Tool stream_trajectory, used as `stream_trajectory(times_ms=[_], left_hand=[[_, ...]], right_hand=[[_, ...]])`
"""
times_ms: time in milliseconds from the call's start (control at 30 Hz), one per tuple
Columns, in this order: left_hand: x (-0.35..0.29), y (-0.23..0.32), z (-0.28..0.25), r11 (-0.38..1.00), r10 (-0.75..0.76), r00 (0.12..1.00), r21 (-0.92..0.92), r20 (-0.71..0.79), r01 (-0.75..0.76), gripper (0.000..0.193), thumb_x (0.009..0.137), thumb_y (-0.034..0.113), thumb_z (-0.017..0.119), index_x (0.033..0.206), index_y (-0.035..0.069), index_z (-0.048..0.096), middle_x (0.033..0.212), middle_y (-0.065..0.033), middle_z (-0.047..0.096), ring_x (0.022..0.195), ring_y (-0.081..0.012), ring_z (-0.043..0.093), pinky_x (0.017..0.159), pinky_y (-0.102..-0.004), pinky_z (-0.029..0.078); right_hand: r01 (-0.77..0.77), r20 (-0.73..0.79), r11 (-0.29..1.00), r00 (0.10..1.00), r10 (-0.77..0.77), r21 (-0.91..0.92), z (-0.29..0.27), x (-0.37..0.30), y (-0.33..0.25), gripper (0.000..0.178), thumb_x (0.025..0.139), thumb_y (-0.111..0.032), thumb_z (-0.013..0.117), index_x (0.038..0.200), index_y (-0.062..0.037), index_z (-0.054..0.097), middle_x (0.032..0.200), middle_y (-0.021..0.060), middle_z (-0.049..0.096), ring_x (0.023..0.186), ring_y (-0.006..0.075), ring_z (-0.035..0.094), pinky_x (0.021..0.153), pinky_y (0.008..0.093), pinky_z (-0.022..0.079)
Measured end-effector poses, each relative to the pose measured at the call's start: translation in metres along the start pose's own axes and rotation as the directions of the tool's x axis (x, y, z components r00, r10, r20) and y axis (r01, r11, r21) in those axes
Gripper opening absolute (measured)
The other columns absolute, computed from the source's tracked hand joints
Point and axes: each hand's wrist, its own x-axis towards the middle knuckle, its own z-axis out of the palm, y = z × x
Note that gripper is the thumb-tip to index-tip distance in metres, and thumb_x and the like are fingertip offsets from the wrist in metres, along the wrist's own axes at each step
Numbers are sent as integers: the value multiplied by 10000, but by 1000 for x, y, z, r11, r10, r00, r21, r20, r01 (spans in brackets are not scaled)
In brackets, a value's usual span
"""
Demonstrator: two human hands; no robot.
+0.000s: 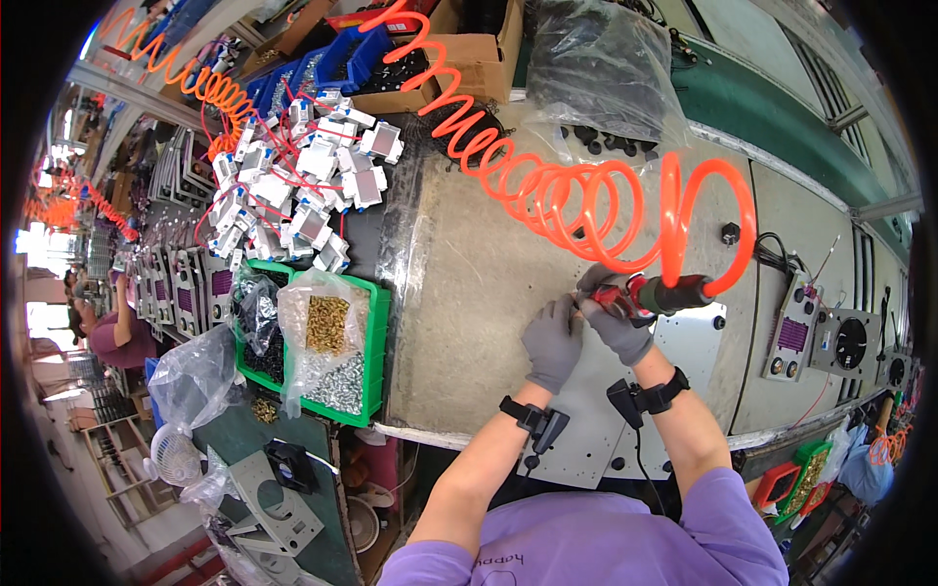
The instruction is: Opening a cardboard box to retrieve fans and assembling them onto metal plates using a pneumatic screwdriver at a workshop bench.
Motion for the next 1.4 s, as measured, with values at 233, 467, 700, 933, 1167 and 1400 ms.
stream_trajectory(times_ms=[233, 467, 700, 933, 1167, 1400], left_hand=[[-1, -4, 3, 999, 39, 999, 14, 2, -39, 277, 742, 187, 542, 998, 88, 509, 820, -98, 555, 723, -275, 551, 603, -386, 440], [-2, -7, -5, 981, -82, 992, -166, 95, 97, 384, 715, 136, 550, 1085, 73, 465, 859, -150, 551, 761, -335, 548, 666, -394, 447], [-76, -43, -91, 496, -240, 785, -623, 571, 605, 266, 727, -3, 476, 992, -6, 495, 883, -83, 511, 841, -170, 541, 719, -298, 458], [-154, -73, -218, 108, -558, 683, -775, 471, 622, 212, 859, 57, 443, 1046, -40, 460, 943, -112, 531, 857, -198, 554, 821, -329, 459], [-140, -119, -281, 314, -639, 738, -803, 216, 506, 251, 867, 96, 451, 1076, -43, 461, 910, -106, 542, 809, -154, 557, 680, -298, 493], [-96, -150, -299, 928, -371, 903, -45, -215, 370, 279, 773, 123, 563, 992, -43, 512, 848, -200, 564, 767, -303, 585, 670, -358, 460]], right_hand=[[42, -40, 999, 998, -41, 12, 6, -4, 6, 191, 689, 3, 577, 868, -39, 525, 797, 16, 531, 743, 106, 514, 632, 263, 442], [-198, -157, 980, 968, 195, -6, 5, -5, 19, 169, 706, -30, 614, 842, -64, 519, 743, -19, 520, 660, 67, 490, 551, 218, 415], [94, -180, 955, 983, -44, 280, 11, -5, -23, 254, 696, 12, 585, 932, -37, 505, 783, 30, 541, 684, 91, 520, 572, 222, 447], [148, -22, 982, 989, -146, 120, 62, -47, -47, 279, 702, 4, 554, 966, -22, 465, 848, 39, 497, 809, 124, 499, 711, 261, 430], [173, 77, 985, 982, -173, 0, 127, -59, -22, 271, 718, -18, 600, 966, -43, 494, 848, 15, 523, 732, 113, 529, 646, 238, 449], [7, 21, 995, 1000, -9, 100, 161, -101, -35, 258, 723, -51, 612, 955, -53, 500, 826, 14, 532, 736, 99, 516, 659, 258, 441]])
